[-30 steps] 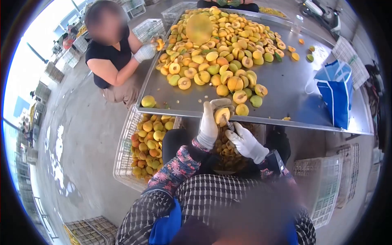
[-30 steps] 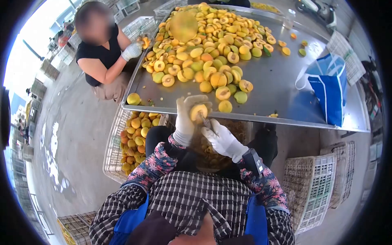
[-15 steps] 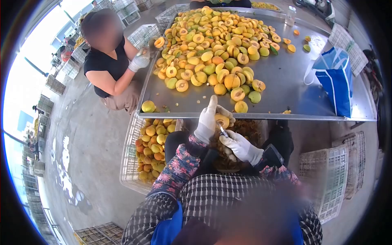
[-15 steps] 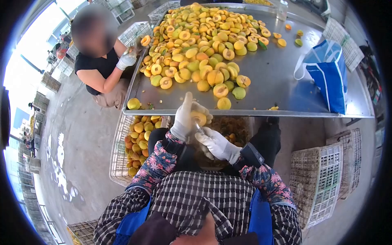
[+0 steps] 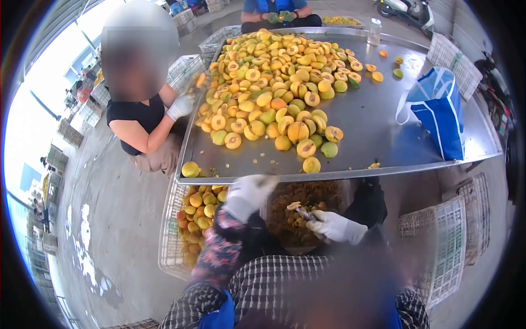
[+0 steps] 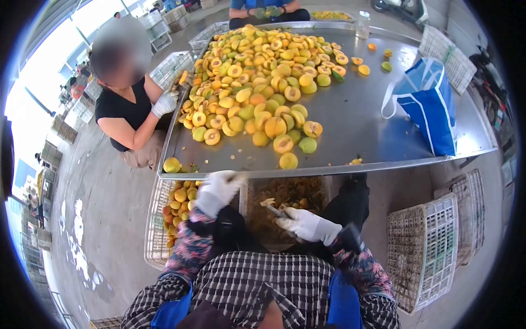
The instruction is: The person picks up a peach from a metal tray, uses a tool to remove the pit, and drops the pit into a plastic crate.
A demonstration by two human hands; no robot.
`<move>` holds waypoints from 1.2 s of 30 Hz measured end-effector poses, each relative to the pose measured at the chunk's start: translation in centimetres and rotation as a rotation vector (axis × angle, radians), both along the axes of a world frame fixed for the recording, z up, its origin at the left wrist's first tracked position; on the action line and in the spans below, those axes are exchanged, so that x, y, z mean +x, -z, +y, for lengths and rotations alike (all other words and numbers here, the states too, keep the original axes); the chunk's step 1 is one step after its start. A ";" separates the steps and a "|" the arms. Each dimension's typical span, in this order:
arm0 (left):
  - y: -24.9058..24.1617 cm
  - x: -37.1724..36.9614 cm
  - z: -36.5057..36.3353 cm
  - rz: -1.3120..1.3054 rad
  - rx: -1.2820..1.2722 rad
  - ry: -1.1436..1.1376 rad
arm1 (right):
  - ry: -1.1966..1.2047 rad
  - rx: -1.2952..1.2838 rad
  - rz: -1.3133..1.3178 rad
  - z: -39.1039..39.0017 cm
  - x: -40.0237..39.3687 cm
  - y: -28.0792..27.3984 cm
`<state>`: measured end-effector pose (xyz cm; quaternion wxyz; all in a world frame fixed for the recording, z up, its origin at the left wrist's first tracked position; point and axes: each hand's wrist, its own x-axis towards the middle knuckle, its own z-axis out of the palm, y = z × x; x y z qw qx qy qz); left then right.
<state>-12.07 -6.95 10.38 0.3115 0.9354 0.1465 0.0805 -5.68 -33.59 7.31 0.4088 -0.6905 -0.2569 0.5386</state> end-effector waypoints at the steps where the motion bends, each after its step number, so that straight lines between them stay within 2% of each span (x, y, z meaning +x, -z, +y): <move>1: -1.7 -1.2 1.5 0.107 0.079 -0.104 | -0.068 -0.005 -0.359 -1.2 -0.5 0.6; 2: -1.2 -2.0 4.2 0.196 0.053 -0.204 | -0.133 -0.008 -0.721 -1.9 -0.9 0.9; 3: -0.3 -2.9 5.9 0.149 0.283 -0.261 | -0.125 -0.043 -0.656 -1.9 -1.0 0.4; 4: 0.3 -2.9 7.0 -0.012 0.639 -0.209 | -0.123 -0.078 -0.593 -1.9 -1.2 -0.6; 5: 1.0 -1.9 7.5 -0.051 0.532 -0.169 | -0.122 -0.113 -0.534 -1.9 -1.1 -1.2; 8: 0.3 4.7 4.5 -0.124 0.139 0.038 | -0.083 0.090 -0.693 -2.1 -0.7 1.6; 11: 1.2 11.2 -1.3 -0.165 0.191 0.218 | 0.081 0.210 -0.683 -1.7 -0.6 3.4; 14: 4.3 15.5 -4.1 -0.078 0.363 0.320 | 0.092 0.080 -0.632 -1.7 -0.4 1.5; 15: 4.6 16.1 -4.6 -0.030 0.436 0.334 | 0.107 0.077 -0.620 -1.9 -0.3 1.3; 20: 4.9 15.4 -4.1 -0.052 0.362 0.352 | 0.211 0.053 -0.551 -2.0 -0.1 1.2; 23: 5.5 14.7 -1.9 -0.116 0.310 0.393 | 0.358 0.143 -0.334 -1.2 0.3 0.4; 25: 5.8 14.0 -0.4 -0.125 0.096 0.284 | 0.474 0.216 -0.205 -0.4 1.0 1.0; 26: 6.0 13.5 0.0 -0.127 -0.013 0.230 | 0.530 0.359 -0.352 0.2 1.7 3.1; 27: 6.5 13.0 0.2 -0.117 -0.134 0.116 | 0.575 0.396 -0.248 0.5 2.2 2.8; 30: 2.5 8.8 -1.9 -0.172 -0.923 0.194 | 0.729 0.578 -0.014 2.6 3.1 1.3; 31: 0.8 7.1 -3.2 -0.139 -1.092 0.172 | 0.748 0.606 0.095 3.1 3.2 0.2; 33: 0.4 5.1 -4.6 -0.209 -1.128 0.208 | 0.756 0.697 0.271 4.1 3.3 -0.3; 34: 0.4 4.4 -5.3 -0.248 -1.146 0.228 | 0.766 0.745 0.263 4.9 3.0 0.1; 36: 0.7 3.6 -6.2 -0.411 -0.915 0.140 | 0.777 0.800 0.239 6.1 2.4 0.3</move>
